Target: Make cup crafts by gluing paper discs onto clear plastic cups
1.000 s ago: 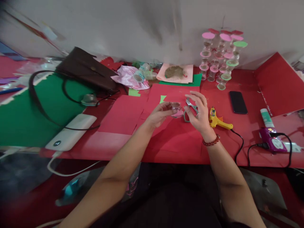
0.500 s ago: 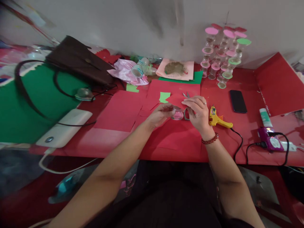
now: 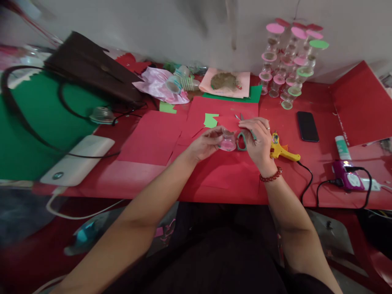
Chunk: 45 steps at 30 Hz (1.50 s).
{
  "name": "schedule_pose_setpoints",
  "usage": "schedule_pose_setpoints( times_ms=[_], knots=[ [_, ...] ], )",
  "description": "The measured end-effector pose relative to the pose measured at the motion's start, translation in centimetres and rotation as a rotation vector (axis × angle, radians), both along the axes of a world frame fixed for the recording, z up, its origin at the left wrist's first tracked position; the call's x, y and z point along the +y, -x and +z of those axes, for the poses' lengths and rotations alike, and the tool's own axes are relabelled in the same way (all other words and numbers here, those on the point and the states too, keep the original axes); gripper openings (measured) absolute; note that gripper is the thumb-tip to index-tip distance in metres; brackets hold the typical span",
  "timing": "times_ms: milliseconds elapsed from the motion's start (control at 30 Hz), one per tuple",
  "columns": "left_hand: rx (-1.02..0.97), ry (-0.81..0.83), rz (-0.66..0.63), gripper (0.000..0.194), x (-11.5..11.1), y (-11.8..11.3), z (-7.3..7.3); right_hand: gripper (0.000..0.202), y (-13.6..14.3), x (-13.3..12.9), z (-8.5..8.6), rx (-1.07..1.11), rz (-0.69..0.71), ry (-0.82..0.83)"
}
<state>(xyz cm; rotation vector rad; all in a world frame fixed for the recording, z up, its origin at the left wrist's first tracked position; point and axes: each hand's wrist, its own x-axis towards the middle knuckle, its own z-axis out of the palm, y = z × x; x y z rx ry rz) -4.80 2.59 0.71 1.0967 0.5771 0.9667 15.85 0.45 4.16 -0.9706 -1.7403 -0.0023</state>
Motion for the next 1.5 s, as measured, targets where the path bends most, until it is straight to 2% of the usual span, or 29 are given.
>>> schedule_pose_setpoints(
  times_ms=[267, 367, 533, 700, 800, 900, 1233, 1367, 1500],
  knots=[
    [0.046, -0.06, -0.058, 0.046, 0.3, 0.0, -0.8, 0.017, -0.1, -0.1, -0.1, -0.051, 0.013, -0.014],
    [0.061, -0.06, -0.041, 0.044, 0.3, 0.0, -1.1, 0.02, 0.0, -0.1, -0.1, -0.076, -0.005, -0.023],
    [-0.06, 0.118, -0.053, 0.036, 0.4, 0.1, -1.5, 0.02, -0.1, 0.0, -0.5, -0.085, 0.01, -0.054],
    [-0.198, 0.214, -0.026, 0.019, 0.0, -0.1, -1.1, 0.023, -0.3, 0.0, -1.2, -0.121, 0.0, -0.118],
    [-0.244, 0.182, 0.014, 0.025, -0.3, -0.5, -0.7, 0.026, -0.2, -0.5, -1.4, -0.184, -0.063, -0.17],
    [-0.199, 0.114, 0.021, 0.034, -0.4, -0.6, -0.5, 0.026, 0.1, -1.0, -1.1, -0.223, -0.094, -0.228],
    [-0.135, 0.153, 0.016, 0.029, 0.1, -0.1, -1.8, 0.021, 0.0, -0.8, -0.4, -0.141, -0.028, -0.215],
    [-0.136, 0.168, -0.008, 0.028, -0.1, -0.1, -1.6, 0.021, -0.1, -0.8, -0.4, -0.111, 0.007, -0.192],
    [-0.142, 0.164, -0.021, 0.029, -0.3, -0.2, -1.1, 0.021, 0.0, -0.9, -0.1, -0.104, 0.02, -0.266]
  ],
)
